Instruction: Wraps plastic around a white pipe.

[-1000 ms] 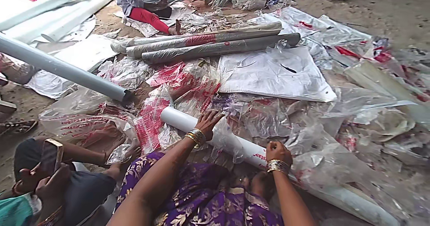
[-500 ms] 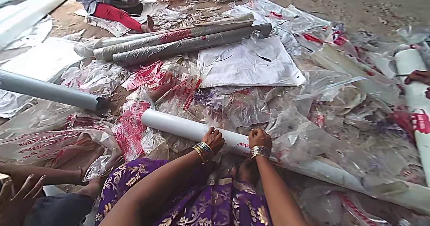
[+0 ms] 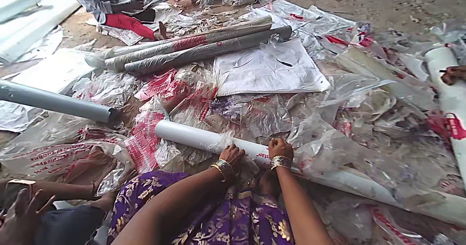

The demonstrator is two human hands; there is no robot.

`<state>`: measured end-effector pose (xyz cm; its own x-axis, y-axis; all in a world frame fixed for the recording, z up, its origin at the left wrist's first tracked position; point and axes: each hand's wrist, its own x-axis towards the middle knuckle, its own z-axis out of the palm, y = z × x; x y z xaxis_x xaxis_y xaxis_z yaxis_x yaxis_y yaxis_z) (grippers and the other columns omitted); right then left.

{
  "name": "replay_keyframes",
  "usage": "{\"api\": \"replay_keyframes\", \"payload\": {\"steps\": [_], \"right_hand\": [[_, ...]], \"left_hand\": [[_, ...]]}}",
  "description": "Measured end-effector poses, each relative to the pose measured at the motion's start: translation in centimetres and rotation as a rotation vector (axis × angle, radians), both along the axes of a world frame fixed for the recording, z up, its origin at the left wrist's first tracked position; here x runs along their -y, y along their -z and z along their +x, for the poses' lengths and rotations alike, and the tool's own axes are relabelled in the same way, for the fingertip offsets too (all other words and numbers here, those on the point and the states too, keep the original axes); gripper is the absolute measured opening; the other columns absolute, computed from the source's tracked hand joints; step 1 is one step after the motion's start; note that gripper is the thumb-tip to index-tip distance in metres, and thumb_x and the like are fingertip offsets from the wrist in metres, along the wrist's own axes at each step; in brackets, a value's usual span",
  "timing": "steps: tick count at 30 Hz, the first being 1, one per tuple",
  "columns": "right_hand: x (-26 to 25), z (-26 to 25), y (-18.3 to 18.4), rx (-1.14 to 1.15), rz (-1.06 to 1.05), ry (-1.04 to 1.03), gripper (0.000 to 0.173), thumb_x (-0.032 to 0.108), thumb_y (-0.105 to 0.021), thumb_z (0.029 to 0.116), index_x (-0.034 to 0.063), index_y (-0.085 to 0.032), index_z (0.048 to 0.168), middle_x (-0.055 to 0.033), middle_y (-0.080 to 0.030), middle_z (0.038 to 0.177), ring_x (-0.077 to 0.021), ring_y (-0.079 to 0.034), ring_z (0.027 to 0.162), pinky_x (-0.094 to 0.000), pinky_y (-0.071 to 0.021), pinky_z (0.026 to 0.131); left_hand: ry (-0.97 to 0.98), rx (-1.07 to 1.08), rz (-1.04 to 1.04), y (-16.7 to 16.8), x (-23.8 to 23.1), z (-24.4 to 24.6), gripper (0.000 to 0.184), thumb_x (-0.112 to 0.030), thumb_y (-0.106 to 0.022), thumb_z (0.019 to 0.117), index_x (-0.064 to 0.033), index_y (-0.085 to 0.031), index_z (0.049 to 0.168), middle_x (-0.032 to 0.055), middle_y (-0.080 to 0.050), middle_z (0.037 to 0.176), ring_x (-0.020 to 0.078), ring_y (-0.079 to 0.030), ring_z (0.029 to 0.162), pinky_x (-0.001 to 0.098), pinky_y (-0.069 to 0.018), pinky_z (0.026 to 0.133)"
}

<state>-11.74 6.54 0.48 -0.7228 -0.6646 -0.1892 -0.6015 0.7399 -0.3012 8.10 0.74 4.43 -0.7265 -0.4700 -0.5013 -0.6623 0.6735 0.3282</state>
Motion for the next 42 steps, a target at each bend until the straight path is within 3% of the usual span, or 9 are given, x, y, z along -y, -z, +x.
{"api": "replay_keyframes", "payload": {"steps": [9,13,16,21,22,27,32,38,42], "right_hand": [[1.5,-1.0,-1.0,0.046,0.085,0.008,0.043,0.03,-0.043,0.1098,-0.001,-0.071,0.12,-0.0204,-0.069,0.129,-0.0334,-0.061,0.13,-0.0472,-0.0392,0.115],[2.5,-1.9,0.3,-0.103,-0.236,-0.12,0.04,0.02,-0.045,0.1093,-0.0087,-0.071,0.119,-0.031,-0.069,0.121,-0.0469,-0.062,0.122,-0.0572,-0.04,0.112],[2.1,-1.7,1.4,-0.184,-0.303,-0.178,0.04,0.022,-0.048,0.1085,-0.0083,-0.07,0.122,-0.0341,-0.066,0.124,-0.0521,-0.06,0.123,-0.0592,-0.0411,0.111],[1.9,-0.9,1.2,-0.156,-0.278,-0.173,0.039,0.022,-0.049,0.1084,-0.0095,-0.069,0.121,-0.0353,-0.064,0.126,-0.0521,-0.059,0.123,-0.059,-0.0424,0.11],[1.8,-0.7,1.2,-0.154,-0.277,-0.175,0.039,0.022,-0.049,0.1084,-0.0097,-0.069,0.12,-0.035,-0.064,0.126,-0.0518,-0.06,0.123,-0.0589,-0.0434,0.109],[1.3,-0.1,2.1,-0.2,-0.338,-0.182,0.039,0.022,-0.051,0.1068,-0.0099,-0.072,0.112,-0.0328,-0.069,0.117,-0.0517,-0.064,0.116,-0.0593,-0.0486,0.102],[1.4,-0.4,2.0,-0.144,-0.297,-0.158,0.045,0.029,-0.046,0.109,-0.0062,-0.074,0.114,-0.0285,-0.07,0.119,-0.0465,-0.063,0.12,-0.0552,-0.0448,0.108],[0.4,-0.1,3.2,-0.243,-0.364,-0.145,0.039,0.027,-0.054,0.1035,-0.0048,-0.076,0.106,-0.0277,-0.072,0.114,-0.0475,-0.067,0.114,-0.0578,-0.0503,0.101],[0.2,0.1,2.2,-0.149,-0.199,-0.095,0.043,0.036,-0.051,0.1056,0.001,-0.075,0.111,-0.022,-0.071,0.121,-0.0422,-0.063,0.122,-0.0534,-0.0501,0.102]], "left_hand": [[-0.119,-0.004,0.03,0.3,2.1,-2.3,0.031,-0.013,-0.058,0.0988,-0.0041,-0.068,0.127,0.0193,-0.067,0.129,0.0374,-0.053,0.134,0.0537,-0.0385,0.113],[-0.248,-0.126,-0.02,0.0,4.9,-4.1,0.043,-0.017,-0.063,0.0984,-0.0096,-0.06,0.141,0.0204,-0.062,0.138,0.0387,-0.051,0.137,0.0568,-0.037,0.113],[-0.315,-0.128,-0.057,0.5,6.0,-5.6,0.056,-0.021,-0.064,0.0987,-0.0252,-0.051,0.153,0.018,-0.06,0.143,0.0366,-0.049,0.14,0.0577,-0.0316,0.117],[-0.177,-0.265,-0.184,2.2,5.3,-5.2,0.034,-0.003,-0.05,0.1001,-0.0076,-0.072,0.126,0.0189,-0.056,0.147,0.0374,-0.04,0.148,0.0645,-0.0091,0.125],[-0.148,-0.326,-0.2,2.7,5.3,-5.0,0.034,0.0,-0.051,0.0986,-0.005,-0.072,0.124,0.0198,-0.056,0.147,0.0386,-0.041,0.147,0.0642,-0.0109,0.125],[-0.05,-0.392,-0.273,4.1,4.7,-3.8,0.032,0.002,-0.049,0.0992,0.0012,-0.069,0.124,0.0277,-0.065,0.128,0.0457,-0.06,0.125,0.0567,-0.0439,0.109],[-0.07,-0.171,-0.141,2.1,4.4,-4.5,0.039,-0.002,-0.043,0.1025,0.0016,-0.058,0.139,0.0284,-0.062,0.132,0.0429,-0.057,0.129,0.0545,-0.0388,0.113],[-0.295,0.139,-0.014,0.0,1.1,-5.3,0.046,-0.015,-0.047,0.1062,-0.0091,-0.045,0.152,0.03,-0.056,0.139,0.0485,-0.06,0.124,0.0615,-0.0491,0.101],[-0.419,0.208,0.053,-0.7,-2.3,-4.9,0.059,-0.018,-0.057,0.101,-0.0088,-0.037,0.156,0.0308,-0.053,0.142,0.0499,-0.054,0.131,0.0609,-0.0503,0.101]]}}
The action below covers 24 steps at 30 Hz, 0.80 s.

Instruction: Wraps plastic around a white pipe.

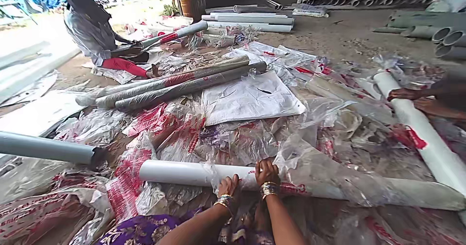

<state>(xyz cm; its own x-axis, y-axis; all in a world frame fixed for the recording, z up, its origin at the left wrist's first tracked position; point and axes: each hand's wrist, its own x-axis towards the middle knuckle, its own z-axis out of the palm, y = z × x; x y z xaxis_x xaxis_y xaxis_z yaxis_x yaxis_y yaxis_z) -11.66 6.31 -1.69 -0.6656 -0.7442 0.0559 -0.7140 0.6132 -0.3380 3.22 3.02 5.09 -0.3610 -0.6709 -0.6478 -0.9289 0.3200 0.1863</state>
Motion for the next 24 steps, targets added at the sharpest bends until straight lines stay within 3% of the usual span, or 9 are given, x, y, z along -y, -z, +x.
{"api": "replay_keyframes", "payload": {"steps": [5,6,8,9,10,13,16,20,24], "right_hand": [[0.4,-0.4,-1.4,0.091,0.137,0.03,0.05,0.044,-0.047,0.1073,0.0034,-0.072,0.121,-0.0224,-0.066,0.132,-0.0412,-0.058,0.13,-0.0538,-0.049,0.103],[0.5,-0.4,-1.5,0.099,0.135,0.029,0.05,0.044,-0.046,0.1076,0.0028,-0.071,0.123,-0.0235,-0.065,0.133,-0.0419,-0.057,0.131,-0.0546,-0.0485,0.103],[0.3,-0.1,-1.6,0.124,0.143,0.022,0.051,0.041,-0.045,0.1086,0.0011,-0.07,0.126,-0.0254,-0.064,0.135,-0.0436,-0.055,0.133,-0.0561,-0.0459,0.106],[0.2,0.0,-1.7,0.133,0.155,0.013,0.051,0.041,-0.044,0.1092,0.0009,-0.069,0.127,-0.0256,-0.063,0.136,-0.0439,-0.054,0.135,-0.0562,-0.0445,0.107],[0.1,0.1,-1.7,0.125,0.15,0.005,0.05,0.04,-0.044,0.1092,0.0005,-0.069,0.127,-0.0258,-0.063,0.135,-0.0444,-0.054,0.134,-0.0562,-0.0444,0.107],[0.2,-0.2,-1.6,0.088,0.099,0.007,0.048,0.038,-0.045,0.1087,0.0001,-0.07,0.124,-0.0259,-0.064,0.133,-0.046,-0.056,0.131,-0.0573,-0.0472,0.103],[0.0,-0.1,-1.3,0.082,0.089,0.005,0.046,0.036,-0.045,0.1084,-0.0004,-0.071,0.122,-0.026,-0.065,0.132,-0.0455,-0.057,0.13,-0.0568,-0.0476,0.103],[0.2,0.0,-1.3,0.061,0.088,0.012,0.044,0.035,-0.047,0.1078,0.0003,-0.072,0.119,-0.0244,-0.066,0.13,-0.0434,-0.058,0.129,-0.0556,-0.0486,0.102],[0.1,0.0,-0.9,0.051,0.076,0.021,0.043,0.034,-0.047,0.1073,0.0005,-0.072,0.118,-0.0246,-0.066,0.129,-0.044,-0.058,0.128,-0.0565,-0.0492,0.1]], "left_hand": [[0.053,-0.043,0.073,-2.9,-2.4,0.4,0.071,-0.029,-0.068,0.0967,-0.0015,-0.038,0.154,0.0323,-0.041,0.152,0.0519,-0.043,0.139,0.0623,-0.0483,0.103],[0.094,-0.08,0.116,-3.5,-3.2,0.8,0.074,-0.037,-0.066,0.0992,-0.0019,-0.036,0.157,0.0328,-0.036,0.156,0.0526,-0.039,0.143,0.0639,-0.0451,0.107],[0.149,-0.146,0.265,-4.6,-5.1,1.8,0.081,-0.042,-0.06,0.1028,-0.0052,-0.022,0.164,0.0323,-0.024,0.165,0.0514,-0.028,0.151,0.0664,-0.0296,0.119],[0.152,-0.171,0.332,-4.7,-5.7,2.2,0.081,-0.04,-0.058,0.1044,-0.0063,-0.017,0.165,0.0301,-0.024,0.166,0.0474,-0.031,0.151,0.0643,-0.0252,0.122],[0.147,-0.19,0.367,-4.8,-6.0,2.6,0.079,-0.039,-0.058,0.105,-0.0079,-0.017,0.165,0.0281,-0.028,0.165,0.0448,-0.041,0.146,0.0609,-0.0333,0.119],[0.174,-0.34,0.328,-5.6,-4.1,2.9,0.057,-0.024,-0.057,0.1057,-0.0053,-0.04,0.157,0.0246,-0.049,0.153,0.04,-0.053,0.138,0.0575,-0.0394,0.116],[0.151,-0.401,0.072,-5.8,0.5,3.5,0.033,-0.012,-0.048,0.1066,-0.0051,-0.065,0.134,0.0177,-0.067,0.134,0.0335,-0.062,0.128,0.0537,-0.0464,0.11],[0.095,-0.188,-0.122,-2.0,5.4,6.8,0.033,-0.013,-0.06,0.0999,-0.0076,-0.068,0.131,0.0161,-0.062,0.139,0.036,-0.056,0.133,0.0547,-0.0465,0.108],[0.116,-0.151,-0.195,0.6,6.2,8.4,0.029,-0.01,-0.057,0.1034,-0.0056,-0.069,0.129,0.0177,-0.06,0.142,0.0375,-0.055,0.134,0.0538,-0.0479,0.107]]}}
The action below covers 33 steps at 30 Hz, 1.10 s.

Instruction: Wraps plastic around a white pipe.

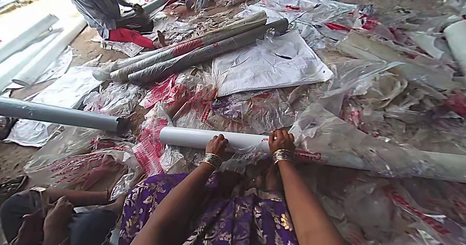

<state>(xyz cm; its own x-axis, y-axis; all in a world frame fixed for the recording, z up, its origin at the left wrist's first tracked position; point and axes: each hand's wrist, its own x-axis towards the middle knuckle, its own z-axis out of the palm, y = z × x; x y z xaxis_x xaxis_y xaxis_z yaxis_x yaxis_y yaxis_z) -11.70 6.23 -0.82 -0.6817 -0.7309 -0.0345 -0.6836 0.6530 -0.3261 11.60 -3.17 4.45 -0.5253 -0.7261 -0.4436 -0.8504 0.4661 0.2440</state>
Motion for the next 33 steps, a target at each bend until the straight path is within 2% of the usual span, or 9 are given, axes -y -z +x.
{"api": "replay_keyframes", "payload": {"steps": [6,12,16,19,22,24,28,30,33], "right_hand": [[0.0,0.0,0.0,-0.018,-0.042,-0.015,0.04,0.03,-0.049,0.1066,-0.0012,-0.072,0.117,-0.0265,-0.067,0.128,-0.0461,-0.059,0.127,-0.0574,-0.0486,0.101],[0.0,0.0,0.0,0.006,-0.032,-0.012,0.04,0.029,-0.049,0.1065,-0.0019,-0.072,0.118,-0.0268,-0.066,0.129,-0.0465,-0.058,0.128,-0.0576,-0.0474,0.102],[-0.2,0.0,-0.4,0.013,-0.014,-0.023,0.039,0.029,-0.05,0.1059,-0.0002,-0.072,0.118,-0.0255,-0.066,0.129,-0.0449,-0.058,0.128,-0.0565,-0.0477,0.103],[-0.2,0.1,-0.5,0.021,-0.017,-0.028,0.037,0.027,-0.05,0.1055,-0.0008,-0.072,0.118,-0.026,-0.066,0.129,-0.0455,-0.057,0.129,-0.0568,-0.0476,0.103],[-0.1,-0.1,-0.2,0.011,-0.018,-0.026,0.038,0.028,-0.049,0.1058,0.0001,-0.072,0.117,-0.0254,-0.066,0.129,-0.0446,-0.058,0.129,-0.056,-0.0475,0.103],[-0.1,-0.1,0.0,0.01,-0.018,-0.028,0.039,0.028,-0.049,0.1057,-0.0004,-0.072,0.117,-0.0256,-0.066,0.129,-0.0445,-0.058,0.129,-0.0557,-0.0469,0.104],[-0.1,-0.1,0.1,-0.001,-0.016,-0.027,0.038,0.028,-0.049,0.1058,0.0,-0.072,0.118,-0.0253,-0.066,0.129,-0.0449,-0.058,0.128,-0.056,-0.0463,0.105],[-0.1,0.0,-0.2,0.001,-0.002,-0.023,0.038,0.028,-0.048,0.1061,0.0005,-0.072,0.12,-0.0246,-0.066,0.13,-0.0443,-0.057,0.129,-0.0556,-0.0464,0.104],[-0.1,0.0,-0.1,0.006,-0.014,-0.022,0.038,0.026,-0.05,0.1055,-0.0012,-0.072,0.12,-0.0266,-0.065,0.13,-0.0458,-0.057,0.129,-0.0572,-0.0467,0.104]], "left_hand": [[0.138,0.048,-0.114,-0.2,-0.6,-0.9,0.03,0.0,-0.055,0.0966,0.0039,-0.067,0.123,0.0217,-0.061,0.137,0.039,-0.055,0.132,0.0528,-0.0459,0.105],[0.156,0.151,-0.121,0.1,-1.4,-1.9,0.048,-0.03,-0.066,0.0978,0.0075,-0.063,0.128,0.0236,-0.052,0.149,0.04,-0.047,0.139,0.0532,-0.0396,0.111],[0.109,0.296,-0.039,-0.6,-3.2,-3.0,0.037,-0.01,-0.048,0.106,0.0127,-0.056,0.135,0.0273,-0.048,0.151,0.0415,-0.045,0.142,0.0507,-0.0395,0.113],[0.136,0.364,-0.006,-1.1,-4.1,-3.3,0.037,0.001,-0.039,0.1058,0.014,-0.052,0.138,0.0297,-0.045,0.152,0.0424,-0.042,0.144,0.0509,-0.0386,0.114],[0.065,0.297,0.017,-1.6,-3.3,-2.7,0.04,-0.019,-0.052,0.1066,0.0039,-0.056,0.139,0.0242,-0.047,0.152,0.0414,-0.043,0.143,0.0536,-0.0411,0.111],[0.026,0.227,0.029,-2.3,-2.2,-1.8,0.046,-0.031,-0.062,0.1012,-0.0014,-0.061,0.136,0.0214,-0.05,0.15,0.041,-0.045,0.141,0.0567,-0.0432,0.108],[0.045,0.115,-0.014,-2.9,-1.1,-0.9,0.051,-0.025,-0.07,0.0941,-0.004,-0.058,0.138,0.0201,-0.055,0.144,0.0389,-0.05,0.137,0.055,-0.0434,0.108],[0.079,0.092,-0.033,-1.8,-1.2,-0.6,0.043,-0.016,-0.063,0.0986,-0.0024,-0.057,0.139,0.0219,-0.056,0.142,0.04,-0.051,0.136,0.0539,-0.0429,0.11],[0.167,0.026,-0.192,1.1,-1.8,0.1,0.032,0.002,-0.05,0.1005,0.0033,-0.065,0.129,0.0234,-0.062,0.136,0.0406,-0.057,0.131,0.0514,-0.0448,0.11]]}}
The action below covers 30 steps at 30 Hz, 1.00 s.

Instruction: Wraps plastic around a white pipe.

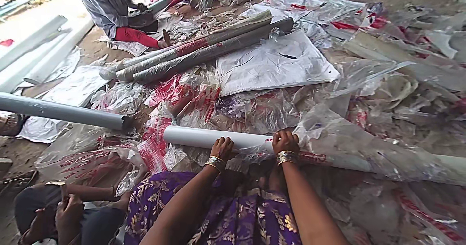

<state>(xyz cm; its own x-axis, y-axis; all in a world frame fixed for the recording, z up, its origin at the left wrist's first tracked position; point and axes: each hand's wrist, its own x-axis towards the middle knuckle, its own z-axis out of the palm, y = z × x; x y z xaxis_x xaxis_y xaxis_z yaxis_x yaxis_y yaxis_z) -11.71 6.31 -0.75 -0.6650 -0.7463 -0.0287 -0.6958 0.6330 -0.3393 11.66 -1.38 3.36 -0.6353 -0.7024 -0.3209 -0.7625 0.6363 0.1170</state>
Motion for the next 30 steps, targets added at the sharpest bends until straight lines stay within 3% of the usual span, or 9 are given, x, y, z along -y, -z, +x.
{"api": "replay_keyframes", "payload": {"steps": [3,5,11,12,14,16,23,26,30], "right_hand": [[0.0,0.0,0.1,-0.003,-0.004,-0.003,0.038,0.026,-0.05,0.105,-0.0014,-0.072,0.119,-0.0263,-0.065,0.13,-0.0456,-0.058,0.128,-0.0568,-0.0466,0.104],[0.0,0.0,0.1,-0.004,-0.017,-0.006,0.037,0.025,-0.05,0.1049,-0.0018,-0.072,0.118,-0.0271,-0.065,0.129,-0.0464,-0.058,0.128,-0.0576,-0.0466,0.104],[-0.2,0.0,0.3,-0.02,-0.034,-0.016,0.036,0.024,-0.051,0.1039,-0.0026,-0.072,0.116,-0.0268,-0.066,0.127,-0.0459,-0.059,0.126,-0.0564,-0.0468,0.103],[-0.2,0.0,0.1,-0.015,-0.019,-0.016,0.036,0.024,-0.051,0.1039,-0.0014,-0.072,0.116,-0.0259,-0.066,0.128,-0.0452,-0.059,0.126,-0.0563,-0.0474,0.103],[-0.1,0.0,-0.2,0.002,0.009,-0.01,0.036,0.025,-0.049,0.1045,0.0002,-0.072,0.116,-0.0246,-0.066,0.129,-0.0442,-0.058,0.128,-0.0556,-0.0482,0.102],[-0.2,0.1,-0.3,0.009,0.014,-0.001,0.035,0.024,-0.05,0.1044,0.0003,-0.072,0.116,-0.0244,-0.066,0.129,-0.0437,-0.058,0.128,-0.0552,-0.0484,0.102],[-0.2,0.2,-0.1,-0.009,-0.009,0.002,0.034,0.024,-0.052,0.1036,-0.0002,-0.072,0.116,-0.0252,-0.066,0.128,-0.0445,-0.059,0.127,-0.0561,-0.0481,0.102],[-0.2,0.0,0.1,-0.024,-0.011,-0.004,0.034,0.023,-0.051,0.1035,-0.0008,-0.073,0.115,-0.026,-0.067,0.127,-0.0448,-0.059,0.126,-0.0553,-0.0474,0.103],[-0.2,0.1,0.3,-0.033,-0.023,-0.01,0.034,0.023,-0.051,0.1035,-0.0018,-0.073,0.114,-0.0261,-0.067,0.125,-0.0457,-0.059,0.125,-0.0562,-0.0465,0.103]], "left_hand": [[0.05,0.008,-0.025,0.5,0.0,-0.1,0.029,0.0,-0.051,0.1014,0.006,-0.065,0.126,0.0245,-0.064,0.132,0.0395,-0.06,0.127,0.0492,-0.045,0.11],[0.015,0.074,0.031,-0.3,0.1,-0.6,0.032,-0.001,-0.048,0.1033,0.0063,-0.061,0.131,0.0257,-0.062,0.134,0.0399,-0.059,0.129,0.0491,-0.0451,0.109],[-0.284,0.248,0.252,-1.2,-2.4,-2.9,0.046,-0.008,-0.049,0.1056,0.0039,-0.044,0.149,0.0287,-0.055,0.142,0.0414,-0.055,0.134,0.0514,-0.0443,0.11],[-0.331,0.253,0.305,-1.0,-3.2,-3.1,0.052,-0.012,-0.054,0.104,0.0021,-0.04,0.152,0.0287,-0.055,0.142,0.0419,-0.055,0.133,0.0529,-0.0458,0.109],[-0.385,0.264,0.37,-0.4,-4.5,-3.6,0.081,-0.026,-0.076,0.0888,-0.001,-0.036,0.155,0.0272,-0.054,0.143,0.0419,-0.058,0.13,0.0546,-0.0495,0.105],[-0.378,0.267,0.394,-0.2,-5.1,-3.8,0.096,-0.033,-0.084,0.081,-0.0025,-0.033,0.156,0.0272,-0.054,0.143,0.0424,-0.058,0.129,0.0558,-0.0506,0.103],[-0.18,0.122,0.287,-1.3,-4.1,-3.1,0.05,-0.006,-0.061,0.0944,-0.0034,-0.056,0.144,0.0258,-0.037,0.159,0.0442,-0.033,0.149,0.0593,-0.0329,0.118],[-0.151,-0.004,0.36,0.1,-4.8,-2.7,0.041,-0.014,-0.062,0.0942,-0.0022,-0.063,0.134,0.0253,-0.046,0.151,0.0416,-0.044,0.142,0.0541,-0.0403,0.114],[-0.31,-0.134,0.524,-0.5,-4.0,-2.8,0.037,-0.018,-0.039,0.1095,-0.0008,-0.06,0.134,0.0233,-0.053,0.144,0.0367,-0.059,0.128,0.0513,-0.0487,0.108]]}}
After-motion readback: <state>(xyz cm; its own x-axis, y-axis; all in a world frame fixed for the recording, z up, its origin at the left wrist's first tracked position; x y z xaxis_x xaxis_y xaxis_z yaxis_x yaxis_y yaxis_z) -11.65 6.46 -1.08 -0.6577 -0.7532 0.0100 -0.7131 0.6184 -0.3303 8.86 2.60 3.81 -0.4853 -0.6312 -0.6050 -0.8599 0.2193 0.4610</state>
